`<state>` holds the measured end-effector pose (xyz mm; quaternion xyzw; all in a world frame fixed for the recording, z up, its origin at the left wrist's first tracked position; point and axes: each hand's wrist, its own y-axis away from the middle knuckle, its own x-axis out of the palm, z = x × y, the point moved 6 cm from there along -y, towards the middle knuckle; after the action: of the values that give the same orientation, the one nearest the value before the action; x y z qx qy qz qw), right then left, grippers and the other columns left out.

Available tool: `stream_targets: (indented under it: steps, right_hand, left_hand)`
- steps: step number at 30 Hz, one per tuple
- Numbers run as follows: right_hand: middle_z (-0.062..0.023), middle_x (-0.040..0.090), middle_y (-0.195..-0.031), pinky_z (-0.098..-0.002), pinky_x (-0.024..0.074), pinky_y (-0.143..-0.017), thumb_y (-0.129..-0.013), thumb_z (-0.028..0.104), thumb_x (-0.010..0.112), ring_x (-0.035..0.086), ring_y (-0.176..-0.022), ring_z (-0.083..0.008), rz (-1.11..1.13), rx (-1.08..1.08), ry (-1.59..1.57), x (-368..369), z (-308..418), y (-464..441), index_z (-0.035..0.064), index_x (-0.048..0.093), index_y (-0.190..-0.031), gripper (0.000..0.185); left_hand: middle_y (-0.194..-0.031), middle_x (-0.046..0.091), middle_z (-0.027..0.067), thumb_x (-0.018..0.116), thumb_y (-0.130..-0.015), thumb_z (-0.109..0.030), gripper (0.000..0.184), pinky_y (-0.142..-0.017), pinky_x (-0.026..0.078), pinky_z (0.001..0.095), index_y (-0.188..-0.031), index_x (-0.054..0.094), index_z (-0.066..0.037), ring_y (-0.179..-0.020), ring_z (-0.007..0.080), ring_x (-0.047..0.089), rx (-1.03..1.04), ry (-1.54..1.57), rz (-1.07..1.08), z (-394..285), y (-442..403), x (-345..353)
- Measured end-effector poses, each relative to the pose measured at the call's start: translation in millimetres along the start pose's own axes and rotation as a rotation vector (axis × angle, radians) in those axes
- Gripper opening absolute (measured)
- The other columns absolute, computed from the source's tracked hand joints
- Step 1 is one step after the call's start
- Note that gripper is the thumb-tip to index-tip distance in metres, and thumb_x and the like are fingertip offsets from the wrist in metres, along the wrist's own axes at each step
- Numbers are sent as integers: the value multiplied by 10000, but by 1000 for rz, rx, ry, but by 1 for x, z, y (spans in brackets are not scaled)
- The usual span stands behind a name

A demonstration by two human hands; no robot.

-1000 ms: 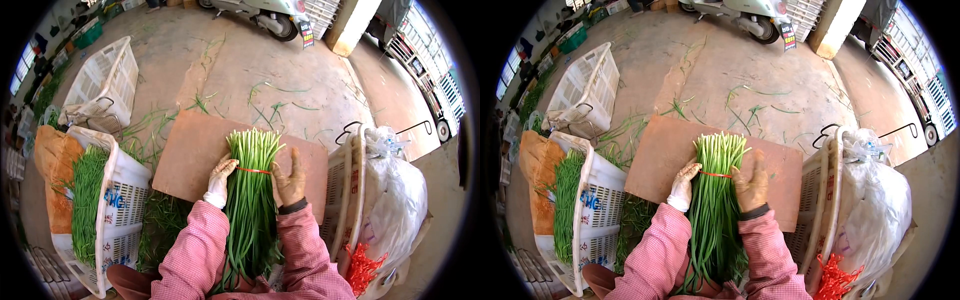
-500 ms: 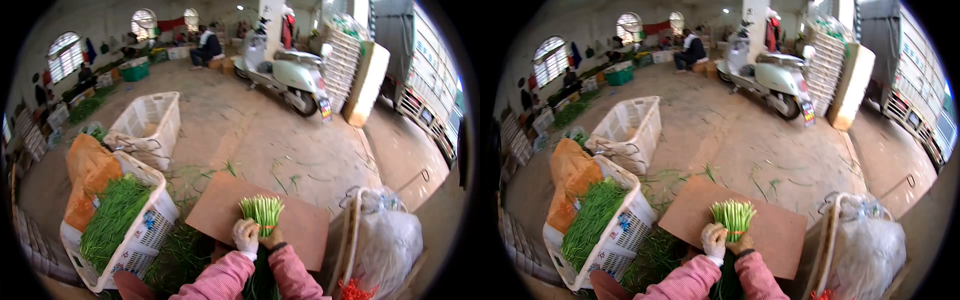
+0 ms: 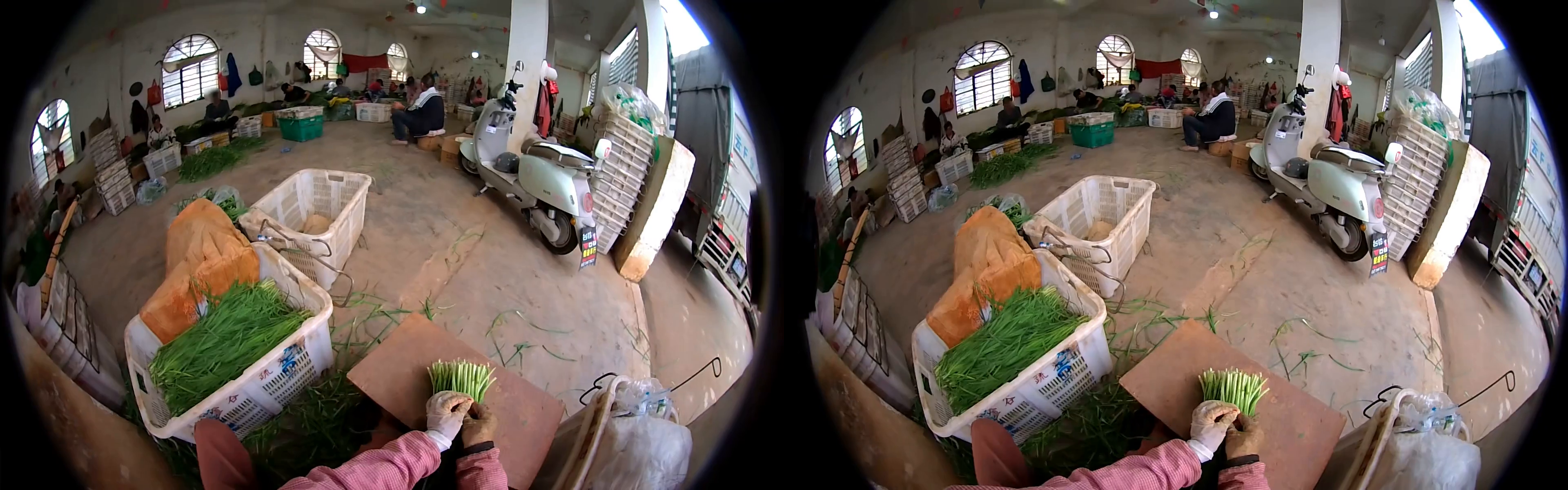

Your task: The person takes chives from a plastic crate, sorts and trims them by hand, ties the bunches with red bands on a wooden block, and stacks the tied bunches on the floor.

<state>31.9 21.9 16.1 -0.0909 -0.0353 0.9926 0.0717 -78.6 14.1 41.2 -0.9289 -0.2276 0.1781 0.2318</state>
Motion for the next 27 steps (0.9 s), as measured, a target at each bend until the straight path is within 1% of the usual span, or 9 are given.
stream_targets:
  steps: [9, 10, 11, 12, 14, 17, 20, 21, 27]
  right_hand:
    - [-100, 610, -774, -251, 451, -641, -742, -7, 567, 565, -695, -136, -104, 47, -174, -14, -43, -5, -48, 607, -866, 137]
    - [-105, 607, -799, -248, 441, -675, -753, 5, 565, 564, -738, -140, -90, -84, 38, -24, -34, -6, -42, 609, -872, 136]
    - [-110, 604, -824, -244, 431, -708, -765, 17, 563, 563, -781, -143, -70, -216, 251, -30, -23, -5, -37, 611, -879, 135]
    - [-94, 599, -870, -243, 407, -752, -795, 81, 561, 538, -861, -135, -72, -150, 26, -35, -22, -7, -26, 614, -901, 160]
    - [-78, 598, -880, -243, 405, -749, -816, 127, 546, 530, -868, -133, -22, -46, -232, -43, -35, -8, -18, 603, -938, 198]
    - [-35, 596, -877, -239, 412, -721, -848, 206, 512, 533, -820, -120, 4, -115, -61, -60, -72, -13, 3, 585, -986, 256]
    - [-11, 590, -884, -229, 412, -716, -855, 248, 501, 531, -810, -103, 52, 149, -369, -52, -75, -9, 22, 578, -1004, 281]
    - [7, 584, -870, -226, 411, -684, -855, 275, 500, 518, -771, -78, 33, 215, -375, -51, -69, -6, 31, 587, -986, 290]
    - [25, 579, -766, -209, 391, -622, -854, 269, 503, 488, -675, -56, 118, 126, -198, -44, -71, -14, 24, 612, -919, 276]
  left_hand:
    - [-750, 591, 28, 646, -693, -201, 145, -704, 425, 326, -792, 624, -97, -752, 211, 537, 57, 37, 197, -2, 0, 24]
    - [-750, 591, 28, 646, -693, -201, 145, -704, 425, 326, -792, 624, -97, -752, 211, 537, 53, 34, 201, -1, -6, 20]
    - [-876, 564, 51, 645, -692, -270, 263, -780, 383, 353, -883, 587, -98, -858, 235, 501, 38, -28, 216, 2, -14, 17]
    - [-1001, 537, 75, 643, -691, -338, 383, -856, 342, 379, -974, 550, -98, -963, 260, 466, 20, -89, 231, 6, -17, 16]
    - [-1310, 234, 200, 580, -622, -619, 953, -1000, 168, 416, -1283, 233, -26, -1229, 341, 175, -238, -279, 171, 49, -10, 13]
    - [-1350, 141, 238, 511, -552, -741, 1142, -1031, 76, 403, -1310, 131, 24, -1276, 332, 56, -750, -319, 473, 103, 13, 29]
    - [-1275, 268, 264, 556, -614, -656, 991, -994, 212, 386, -1253, 252, 38, -1203, 380, 235, -540, -172, 490, 109, 22, 63]
    - [-1246, 338, 213, 634, -631, -552, 897, -958, 281, 362, -1245, 277, -3, -1156, 330, 332, -450, -131, 403, 110, 25, 67]
    - [-1107, 478, 73, 696, -687, -294, 707, -864, 385, 336, -1234, 303, -81, -1016, 184, 462, -690, 653, 190, 74, 36, 47]
